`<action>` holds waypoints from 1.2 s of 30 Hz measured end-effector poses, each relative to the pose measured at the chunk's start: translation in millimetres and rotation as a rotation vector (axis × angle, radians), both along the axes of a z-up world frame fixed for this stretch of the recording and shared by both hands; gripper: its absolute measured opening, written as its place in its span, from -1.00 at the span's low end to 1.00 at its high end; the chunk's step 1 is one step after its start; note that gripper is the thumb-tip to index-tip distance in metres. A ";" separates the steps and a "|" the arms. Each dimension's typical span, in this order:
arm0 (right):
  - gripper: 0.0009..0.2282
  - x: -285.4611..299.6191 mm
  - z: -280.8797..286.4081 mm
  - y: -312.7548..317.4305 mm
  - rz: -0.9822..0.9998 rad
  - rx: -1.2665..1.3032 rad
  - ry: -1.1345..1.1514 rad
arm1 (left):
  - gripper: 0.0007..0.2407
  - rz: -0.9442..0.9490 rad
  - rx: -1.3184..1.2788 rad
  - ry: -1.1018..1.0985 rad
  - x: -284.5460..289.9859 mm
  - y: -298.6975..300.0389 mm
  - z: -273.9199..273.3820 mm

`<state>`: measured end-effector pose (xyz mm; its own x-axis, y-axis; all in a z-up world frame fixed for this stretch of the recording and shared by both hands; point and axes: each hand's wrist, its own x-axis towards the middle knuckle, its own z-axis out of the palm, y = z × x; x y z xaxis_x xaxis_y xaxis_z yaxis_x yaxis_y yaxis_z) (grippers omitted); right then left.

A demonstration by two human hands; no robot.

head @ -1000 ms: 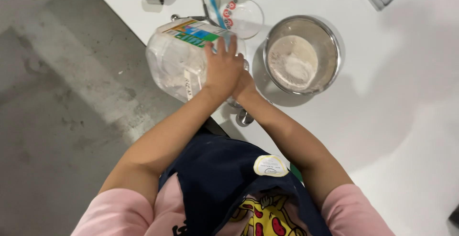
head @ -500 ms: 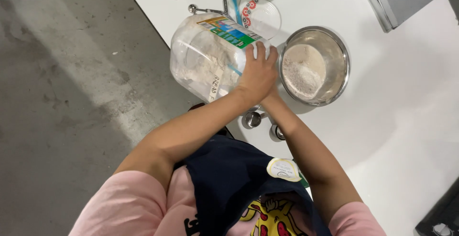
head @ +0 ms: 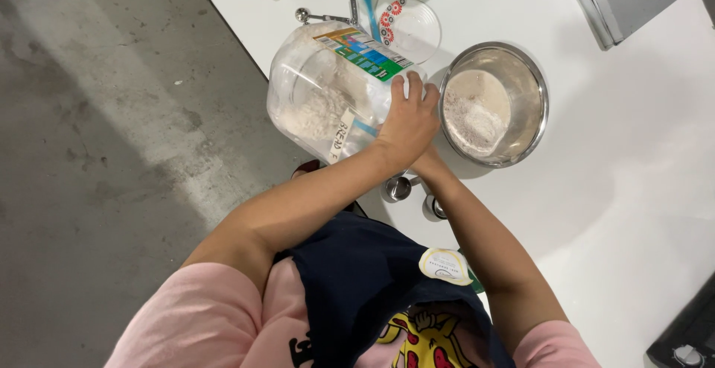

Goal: Measuring various dry ingredients using measuring cups and spoons and adding them to a mixing bowl.

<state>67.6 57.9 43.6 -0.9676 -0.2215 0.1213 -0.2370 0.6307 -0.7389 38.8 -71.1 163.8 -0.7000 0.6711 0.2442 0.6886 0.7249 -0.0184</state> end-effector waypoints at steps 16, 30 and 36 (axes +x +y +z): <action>-0.51 13.2 8.6 9.6 0.082 -0.212 -0.029 | -0.77 0.012 0.033 0.032 -10.3 -2.7 -8.0; -0.73 70.7 94.4 45.8 -0.343 -0.305 -0.733 | -0.87 0.052 0.186 0.130 -36.3 -17.1 -13.3; -0.74 90.3 111.9 59.4 -0.422 -0.322 -0.753 | -0.92 0.045 0.196 0.144 -38.0 -22.2 -8.4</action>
